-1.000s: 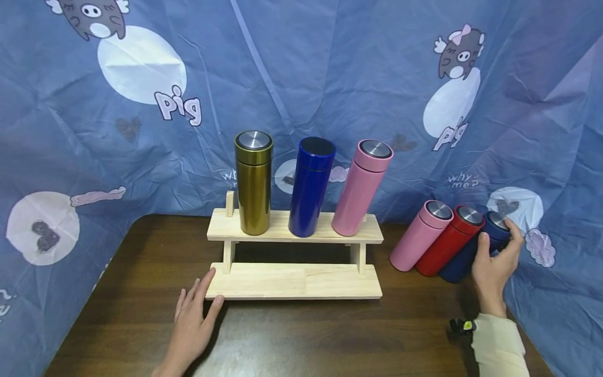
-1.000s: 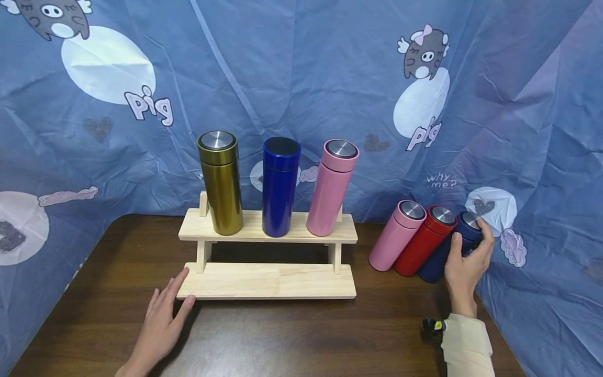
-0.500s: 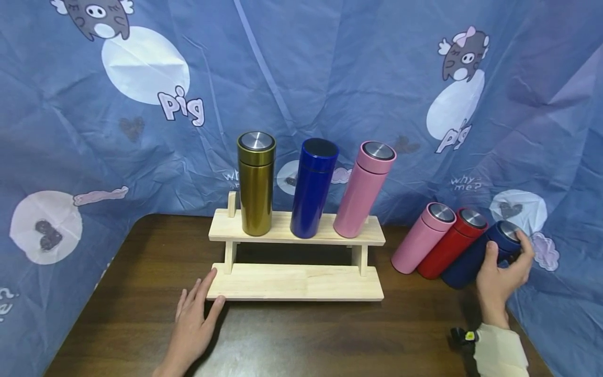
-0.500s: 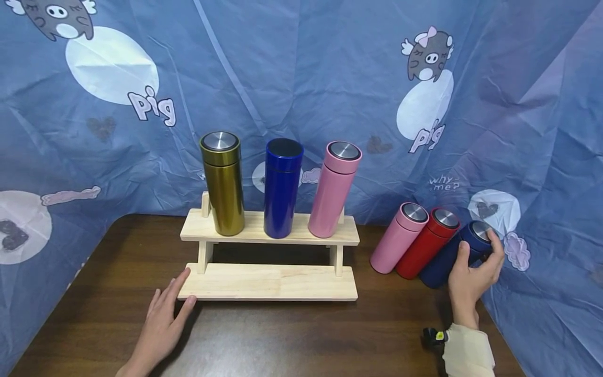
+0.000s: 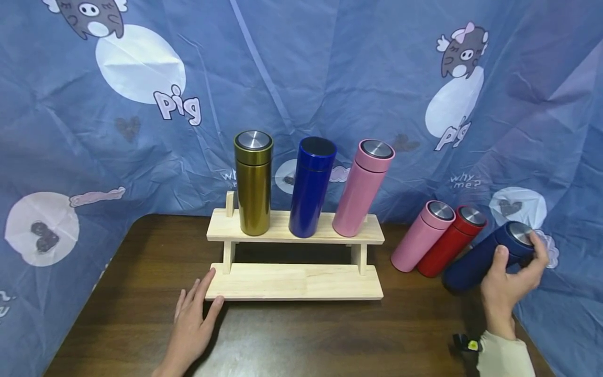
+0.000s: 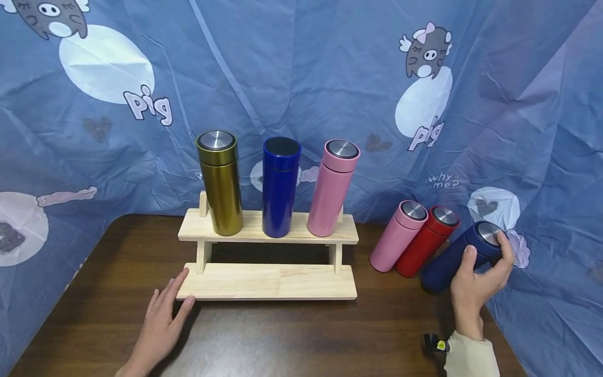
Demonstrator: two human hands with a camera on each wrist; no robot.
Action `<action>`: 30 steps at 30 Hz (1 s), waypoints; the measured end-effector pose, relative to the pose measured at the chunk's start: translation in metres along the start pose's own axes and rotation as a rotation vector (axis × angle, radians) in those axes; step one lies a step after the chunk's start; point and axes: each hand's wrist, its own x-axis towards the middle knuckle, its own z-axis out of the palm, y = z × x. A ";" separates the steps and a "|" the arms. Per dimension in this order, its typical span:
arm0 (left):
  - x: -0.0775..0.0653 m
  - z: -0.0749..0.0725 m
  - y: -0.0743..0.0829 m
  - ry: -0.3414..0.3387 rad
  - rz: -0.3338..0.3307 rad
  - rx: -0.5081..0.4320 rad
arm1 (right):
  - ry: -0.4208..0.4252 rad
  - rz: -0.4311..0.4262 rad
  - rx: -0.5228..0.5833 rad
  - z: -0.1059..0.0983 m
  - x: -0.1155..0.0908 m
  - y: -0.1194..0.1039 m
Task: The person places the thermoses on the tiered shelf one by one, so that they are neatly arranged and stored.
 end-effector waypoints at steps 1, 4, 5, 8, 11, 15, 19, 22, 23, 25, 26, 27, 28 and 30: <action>0.000 0.000 0.000 0.000 0.001 0.001 | 0.000 -0.005 0.017 0.000 0.000 -0.003; 0.000 0.000 0.000 0.003 0.004 0.000 | 0.000 -0.018 0.073 0.001 0.001 -0.014; 0.000 0.000 0.000 0.004 0.005 0.000 | 0.001 -0.023 0.098 0.002 0.000 -0.019; 0.000 0.000 0.000 0.007 0.008 -0.001 | -0.011 -0.040 0.132 0.006 -0.001 -0.030; 0.000 0.000 0.000 0.010 0.010 -0.004 | -0.024 -0.062 0.149 0.010 -0.004 -0.041; 0.000 0.000 0.000 0.011 0.009 -0.005 | -0.050 -0.072 0.190 0.014 -0.009 -0.051; 0.000 0.000 0.000 0.007 0.003 -0.002 | -0.098 -0.072 0.244 0.020 -0.017 -0.058; 0.000 0.000 0.000 0.002 -0.003 -0.003 | -0.138 -0.084 0.251 0.024 -0.025 -0.064; 0.000 0.000 0.000 0.000 -0.005 -0.003 | -0.155 -0.089 0.249 0.026 -0.027 -0.065; 0.000 0.000 0.001 -0.003 -0.008 -0.004 | -0.189 -0.093 0.270 0.030 -0.032 -0.069; 0.000 0.000 0.001 -0.004 -0.009 -0.004 | -0.212 -0.092 0.291 0.032 -0.035 -0.070; 0.000 0.000 0.000 -0.005 -0.009 -0.002 | -0.233 -0.086 0.317 0.035 -0.037 -0.072; 0.000 0.000 0.000 -0.005 -0.010 -0.003 | -0.256 -0.078 0.345 0.037 -0.039 -0.074; 0.000 0.000 0.000 -0.003 -0.009 -0.001 | -0.293 -0.069 0.388 0.042 -0.044 -0.078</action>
